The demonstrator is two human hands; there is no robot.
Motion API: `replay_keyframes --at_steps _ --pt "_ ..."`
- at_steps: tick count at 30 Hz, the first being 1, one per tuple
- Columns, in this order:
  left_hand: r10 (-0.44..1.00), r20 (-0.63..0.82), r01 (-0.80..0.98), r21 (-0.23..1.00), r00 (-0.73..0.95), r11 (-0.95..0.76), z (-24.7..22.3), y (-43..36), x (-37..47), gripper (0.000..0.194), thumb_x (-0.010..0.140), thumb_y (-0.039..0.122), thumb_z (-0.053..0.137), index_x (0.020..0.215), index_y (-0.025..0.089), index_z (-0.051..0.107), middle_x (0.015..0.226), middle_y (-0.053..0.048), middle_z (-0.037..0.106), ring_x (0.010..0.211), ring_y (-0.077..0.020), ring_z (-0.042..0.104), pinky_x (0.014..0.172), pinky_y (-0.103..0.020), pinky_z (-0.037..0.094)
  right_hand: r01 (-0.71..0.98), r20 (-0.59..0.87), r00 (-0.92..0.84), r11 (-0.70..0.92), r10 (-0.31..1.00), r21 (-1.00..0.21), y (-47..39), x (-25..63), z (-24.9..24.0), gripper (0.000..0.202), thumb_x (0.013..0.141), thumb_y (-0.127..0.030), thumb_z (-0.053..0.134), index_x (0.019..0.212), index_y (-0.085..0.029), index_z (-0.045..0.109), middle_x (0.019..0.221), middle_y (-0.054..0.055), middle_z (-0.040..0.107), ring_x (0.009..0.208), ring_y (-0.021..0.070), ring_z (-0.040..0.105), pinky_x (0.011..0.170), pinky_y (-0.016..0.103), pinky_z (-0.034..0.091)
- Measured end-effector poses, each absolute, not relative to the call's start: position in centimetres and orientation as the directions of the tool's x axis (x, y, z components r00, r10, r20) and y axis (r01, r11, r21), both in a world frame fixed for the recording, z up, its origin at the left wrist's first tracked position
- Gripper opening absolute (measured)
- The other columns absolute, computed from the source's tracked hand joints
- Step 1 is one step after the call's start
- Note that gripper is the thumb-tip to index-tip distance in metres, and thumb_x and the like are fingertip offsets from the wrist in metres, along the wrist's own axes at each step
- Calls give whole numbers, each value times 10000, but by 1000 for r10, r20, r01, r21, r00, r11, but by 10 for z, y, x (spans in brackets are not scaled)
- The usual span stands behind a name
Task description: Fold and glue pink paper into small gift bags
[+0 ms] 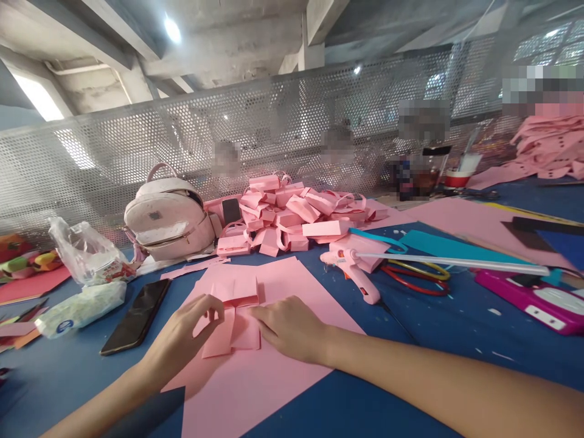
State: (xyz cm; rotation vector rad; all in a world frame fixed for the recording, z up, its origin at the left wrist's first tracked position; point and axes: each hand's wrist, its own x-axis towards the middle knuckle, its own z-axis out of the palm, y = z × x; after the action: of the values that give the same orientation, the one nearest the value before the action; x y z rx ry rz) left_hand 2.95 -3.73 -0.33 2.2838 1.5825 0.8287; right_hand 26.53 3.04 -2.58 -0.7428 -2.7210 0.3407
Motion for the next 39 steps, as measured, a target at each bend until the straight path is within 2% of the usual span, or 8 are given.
replay_keyframes --at_steps 4,9,13,16,25,28,31,39 --pt "896 382 744 526 226 -412 0 -33 30 64 918 185 476 909 238 512 890 -12 644 804 -176 617 735 -295 501 482 190 -821 831 539 -277 30 265 -24 426 965 -165 436 1349 -250 600 1042 51 787 881 237 736 682 293 424" --pt "931 319 551 752 176 -361 1 -29 36 72 888 172 501 904 238 478 866 19 597 817 -151 685 823 -310 544 470 205 -824 839 529 -276 29 266 -23 384 973 -172 430 1288 -256 634 1055 40 787 884 231 736 670 285 418" --pt "959 210 413 869 190 -272 -1 -27 41 72 902 170 493 890 225 447 869 17 560 787 -147 716 731 -278 548 457 224 -822 841 524 -291 28 266 -23 366 983 -174 435 1272 -271 637 1089 21 783 886 226 738 677 283 427" --pt "952 188 440 853 241 -280 -4 -25 41 112 922 123 425 913 231 395 817 14 592 731 -141 710 657 -253 531 456 221 -823 840 524 -294 28 265 -23 360 978 -169 445 1257 -273 647 1086 21 786 877 223 739 679 282 431" --pt "869 260 703 512 421 -494 -14 -32 32 141 946 101 394 941 232 444 850 -18 616 690 -173 591 634 -280 465 460 223 -820 839 527 -291 29 265 -24 282 992 -179 433 1126 -244 673 1003 18 788 846 214 731 671 279 434" --pt "678 353 700 84 645 -709 -14 -35 34 199 975 71 311 1006 206 455 856 -53 626 640 -195 577 568 -290 466 439 227 -828 844 513 -309 29 266 -25 282 1013 -201 411 1128 -238 667 1014 30 781 865 202 721 700 271 444" --pt "492 397 614 -288 775 -734 -13 -34 40 217 987 58 267 1062 163 442 794 -58 627 561 -203 568 492 -298 469 415 229 -836 847 499 -332 30 266 -25 302 1020 -206 399 1184 -239 650 1038 45 773 909 202 713 743 271 454" --pt "424 429 581 -357 797 -731 -15 -34 42 231 989 70 282 1062 123 495 749 -59 630 537 -193 580 477 -309 504 360 233 -868 879 438 -312 31 268 -25 296 998 -201 450 1211 -272 642 944 17 743 824 197 684 689 269 417"
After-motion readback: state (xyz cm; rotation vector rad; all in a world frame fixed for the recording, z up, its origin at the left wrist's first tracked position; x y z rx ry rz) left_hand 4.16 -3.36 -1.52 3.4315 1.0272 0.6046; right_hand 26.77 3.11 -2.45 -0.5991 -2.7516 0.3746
